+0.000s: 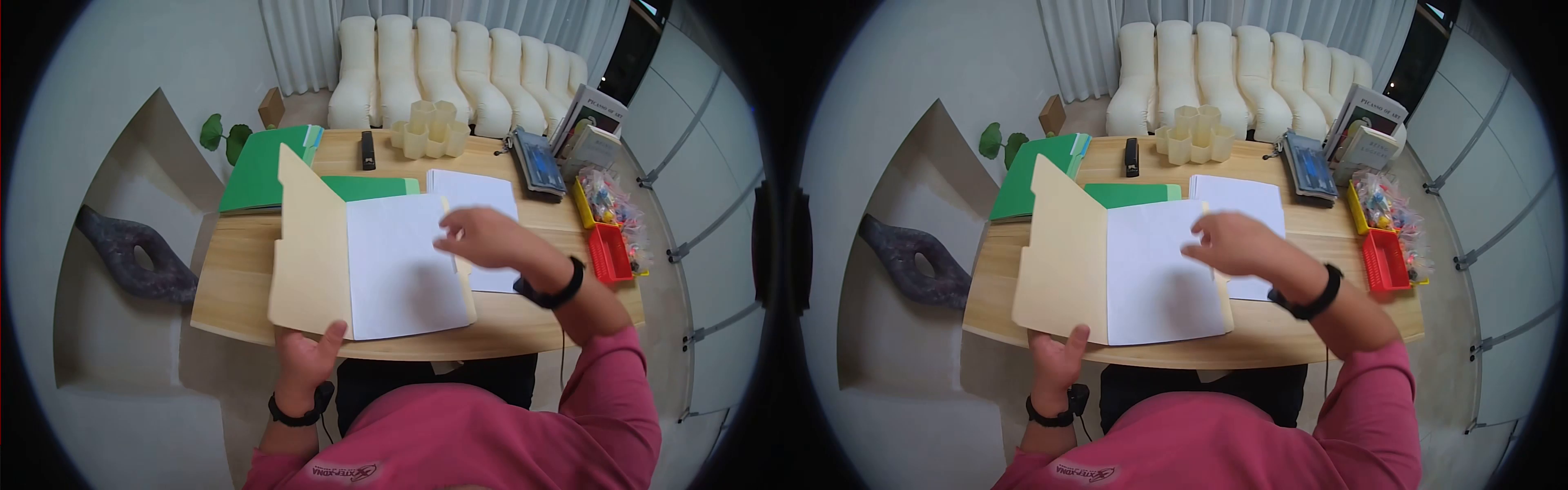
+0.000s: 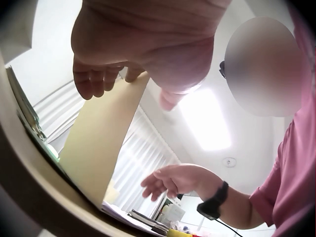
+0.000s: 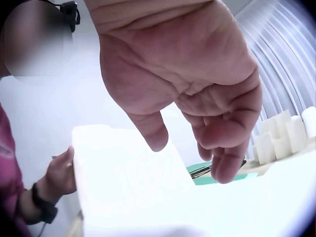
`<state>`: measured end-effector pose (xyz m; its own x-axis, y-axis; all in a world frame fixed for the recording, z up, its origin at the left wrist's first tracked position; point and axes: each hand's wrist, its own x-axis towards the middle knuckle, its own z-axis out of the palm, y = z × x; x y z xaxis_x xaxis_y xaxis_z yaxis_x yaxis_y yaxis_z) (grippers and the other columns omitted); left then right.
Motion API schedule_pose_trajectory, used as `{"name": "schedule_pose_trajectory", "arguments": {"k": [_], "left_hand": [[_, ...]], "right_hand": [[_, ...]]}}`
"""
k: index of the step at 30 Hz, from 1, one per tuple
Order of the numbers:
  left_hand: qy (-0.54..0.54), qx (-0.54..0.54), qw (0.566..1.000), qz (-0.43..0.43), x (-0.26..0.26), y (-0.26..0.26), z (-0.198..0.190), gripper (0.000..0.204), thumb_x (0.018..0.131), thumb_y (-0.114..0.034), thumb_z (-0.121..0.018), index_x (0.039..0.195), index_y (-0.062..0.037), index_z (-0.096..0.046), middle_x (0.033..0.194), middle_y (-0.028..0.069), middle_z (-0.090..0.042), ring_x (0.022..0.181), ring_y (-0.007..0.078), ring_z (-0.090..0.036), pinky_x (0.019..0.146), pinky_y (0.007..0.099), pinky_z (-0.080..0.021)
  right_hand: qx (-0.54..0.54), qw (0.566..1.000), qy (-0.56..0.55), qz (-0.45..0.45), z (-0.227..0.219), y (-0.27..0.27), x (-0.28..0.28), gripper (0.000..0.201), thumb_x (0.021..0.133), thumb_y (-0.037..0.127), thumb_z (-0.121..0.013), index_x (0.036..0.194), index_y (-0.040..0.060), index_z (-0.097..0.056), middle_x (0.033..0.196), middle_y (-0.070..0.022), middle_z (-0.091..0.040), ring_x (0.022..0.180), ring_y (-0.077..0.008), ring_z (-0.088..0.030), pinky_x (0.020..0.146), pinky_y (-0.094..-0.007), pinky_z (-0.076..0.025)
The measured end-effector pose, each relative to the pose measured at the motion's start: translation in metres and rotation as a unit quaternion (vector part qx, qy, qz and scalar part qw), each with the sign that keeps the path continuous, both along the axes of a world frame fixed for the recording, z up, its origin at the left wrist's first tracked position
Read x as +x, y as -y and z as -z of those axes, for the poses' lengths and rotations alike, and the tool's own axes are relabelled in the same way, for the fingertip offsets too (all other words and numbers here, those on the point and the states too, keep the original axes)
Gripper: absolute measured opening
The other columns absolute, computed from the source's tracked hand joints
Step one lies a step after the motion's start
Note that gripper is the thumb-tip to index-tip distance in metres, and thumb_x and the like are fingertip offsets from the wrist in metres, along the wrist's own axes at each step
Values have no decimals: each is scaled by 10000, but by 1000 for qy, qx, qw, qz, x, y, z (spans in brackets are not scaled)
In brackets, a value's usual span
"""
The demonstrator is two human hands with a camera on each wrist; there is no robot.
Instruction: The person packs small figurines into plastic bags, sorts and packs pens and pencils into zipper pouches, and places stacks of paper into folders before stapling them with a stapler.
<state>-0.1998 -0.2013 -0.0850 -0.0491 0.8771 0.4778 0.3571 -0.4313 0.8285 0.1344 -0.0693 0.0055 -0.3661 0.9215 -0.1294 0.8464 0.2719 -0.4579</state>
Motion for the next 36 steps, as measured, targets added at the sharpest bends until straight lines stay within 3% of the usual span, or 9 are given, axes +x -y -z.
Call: {"name": "schedule_pose_trajectory", "arguments": {"k": [2, 5, 7, 10, 20, 23, 25, 28, 36], "left_hand": [[-82, 102, 990, 42, 19, -4, -29, 814, 1062, -650, -566, 1471, 53, -587, 1457, 278, -612, 1373, 438, -571, 1157, 503, -433], [-50, 70, 991, 99, 28, -4, -21, 871, 1062, -707, -499, 1522, 31, -553, 1490, 281, -595, 1380, 432, -574, 1162, 492, -430], [-54, 62, 994, 66, 40, -4, -2, 798, 1042, -620, -621, 1515, 18, -549, 1453, 284, -610, 1330, 449, -598, 1122, 495, -469], [-257, -93, 953, -127, 55, -2, 2, 709, 939, -376, -808, 1468, 19, -551, 1352, 290, -621, 1221, 473, -631, 998, 527, -541], [-318, -155, 929, -111, 85, -2, 6, 948, 866, -316, -864, 1607, 5, -366, 1456, 340, -536, 1235, 492, -637, 1033, 531, -541], [-269, -100, 942, -175, 83, -8, 18, 905, 902, -187, -825, 1622, 34, -324, 1430, 301, -593, 1220, 414, -679, 1055, 478, -541], [66, -263, 962, -20, 72, -11, 20, 759, 943, -52, -757, 1590, 68, -380, 1424, 254, -632, 1299, 331, -644, 1114, 396, -498], [202, -237, 943, 121, 67, -12, 35, 592, 1014, 15, -646, 1562, 58, -426, 1326, 159, -705, 1225, 196, -674, 1092, 342, -509], [268, -195, 928, 168, 79, 24, 23, 429, 1056, 9, -630, 1472, 5, -524, 1421, 121, -652, 1319, 182, -612, 1142, 354, -464]], "right_hand": [[-49, 998, -8, 39, 11, 58, 18, 525, 989, 397, -716, 1358, 25, -679, 1184, -219, -766, 1127, -387, -731, 964, -461, -579], [-32, 985, -92, 143, 33, 122, 38, 491, 999, 237, -684, 1439, 33, -604, 1238, -219, -745, 1092, -400, -732, 958, -474, -584], [3, 973, -120, 199, 55, 164, 46, 538, 981, 162, -692, 1475, -1, -553, 1258, -204, -738, 1070, -335, -742, 966, -428, -580], [31, 973, -130, 190, 73, 186, 44, 585, 962, 113, -670, 1512, -1, -507, 1267, -203, -728, 1122, -359, -714, 1003, -443, -564], [105, 975, -130, 149, 85, 204, 21, 672, 915, 138, -680, 1539, -8, -476, 1250, -218, -697, 1142, -398, -640, 967, -499, -561], [104, 975, -139, 139, 90, 204, 25, 677, 920, 155, -698, 1540, -5, -477, 1240, -236, -694, 1146, -407, -642, 968, -496, -562], [108, 974, -150, 134, 92, 204, 31, 680, 926, 168, -710, 1541, -4, -477, 1233, -245, -692, 1149, -411, -642, 968, -493, -563], [72, 975, -152, 143, 95, 207, 40, 720, 956, 224, -740, 1573, -5, -448, 1295, -264, -686, 1227, -403, -642, 1010, -462, -558], [-21, 893, -383, 234, 91, 194, 60, 963, 993, 315, -791, 1696, 4, -211, 1617, -275, -477, 1477, -383, -508, 1154, -481, -469]]}}
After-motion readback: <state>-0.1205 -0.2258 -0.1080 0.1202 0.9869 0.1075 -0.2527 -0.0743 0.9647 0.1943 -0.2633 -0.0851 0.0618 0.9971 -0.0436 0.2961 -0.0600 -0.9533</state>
